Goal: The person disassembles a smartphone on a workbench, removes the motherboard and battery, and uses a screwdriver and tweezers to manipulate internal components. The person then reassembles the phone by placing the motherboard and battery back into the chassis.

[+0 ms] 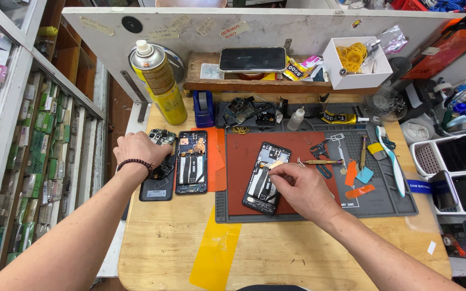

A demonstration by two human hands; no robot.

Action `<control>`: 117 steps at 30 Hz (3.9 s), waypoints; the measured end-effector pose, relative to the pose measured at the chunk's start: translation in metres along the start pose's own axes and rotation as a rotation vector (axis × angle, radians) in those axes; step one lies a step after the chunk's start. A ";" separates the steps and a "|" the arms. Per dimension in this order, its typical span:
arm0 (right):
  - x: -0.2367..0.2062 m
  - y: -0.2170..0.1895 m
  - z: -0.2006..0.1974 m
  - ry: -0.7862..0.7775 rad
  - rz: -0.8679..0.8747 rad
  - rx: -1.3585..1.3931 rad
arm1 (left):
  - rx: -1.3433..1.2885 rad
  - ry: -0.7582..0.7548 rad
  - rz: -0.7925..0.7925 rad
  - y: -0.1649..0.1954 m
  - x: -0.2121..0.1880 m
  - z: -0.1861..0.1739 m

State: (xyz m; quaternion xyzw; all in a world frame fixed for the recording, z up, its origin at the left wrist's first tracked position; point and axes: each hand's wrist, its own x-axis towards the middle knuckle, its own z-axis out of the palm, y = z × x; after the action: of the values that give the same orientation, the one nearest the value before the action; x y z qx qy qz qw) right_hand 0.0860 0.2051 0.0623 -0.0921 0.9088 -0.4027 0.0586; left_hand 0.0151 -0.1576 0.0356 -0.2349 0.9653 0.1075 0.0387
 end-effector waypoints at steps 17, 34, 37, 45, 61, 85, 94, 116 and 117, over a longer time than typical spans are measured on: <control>0.000 0.047 -0.022 0.232 0.225 -0.050 | -0.052 0.113 0.055 0.007 -0.015 -0.001; 0.002 0.038 -0.003 -0.018 0.717 0.780 | -0.624 -0.387 -0.023 0.153 -0.104 0.095; 0.003 0.045 -0.002 -0.036 0.719 0.821 | -0.728 -0.491 -0.143 0.160 -0.101 0.087; 0.008 0.060 0.002 -0.059 0.684 0.859 | -1.065 -0.733 -0.158 0.158 -0.105 0.093; 0.010 0.086 0.006 -0.184 0.606 0.897 | -1.322 -0.800 -0.232 0.158 -0.117 0.092; 0.004 0.059 0.006 -0.069 0.724 0.815 | -1.143 -1.185 0.122 0.128 -0.089 0.074; 0.007 0.050 0.016 -0.028 0.820 0.734 | -1.153 -1.142 0.113 0.123 -0.086 0.090; 0.015 0.081 0.010 -0.101 0.789 0.941 | -0.830 -0.569 0.157 0.077 -0.106 0.075; 0.016 0.080 0.010 -0.103 0.784 0.922 | -0.829 -0.492 0.186 0.076 -0.106 0.076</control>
State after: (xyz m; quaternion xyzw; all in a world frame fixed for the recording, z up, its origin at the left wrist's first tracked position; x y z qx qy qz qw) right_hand 0.0630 0.2470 -0.0040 0.2649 0.6029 -0.6984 0.2805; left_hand 0.0757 -0.0278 -0.0108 -0.1111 0.8203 0.5381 0.1590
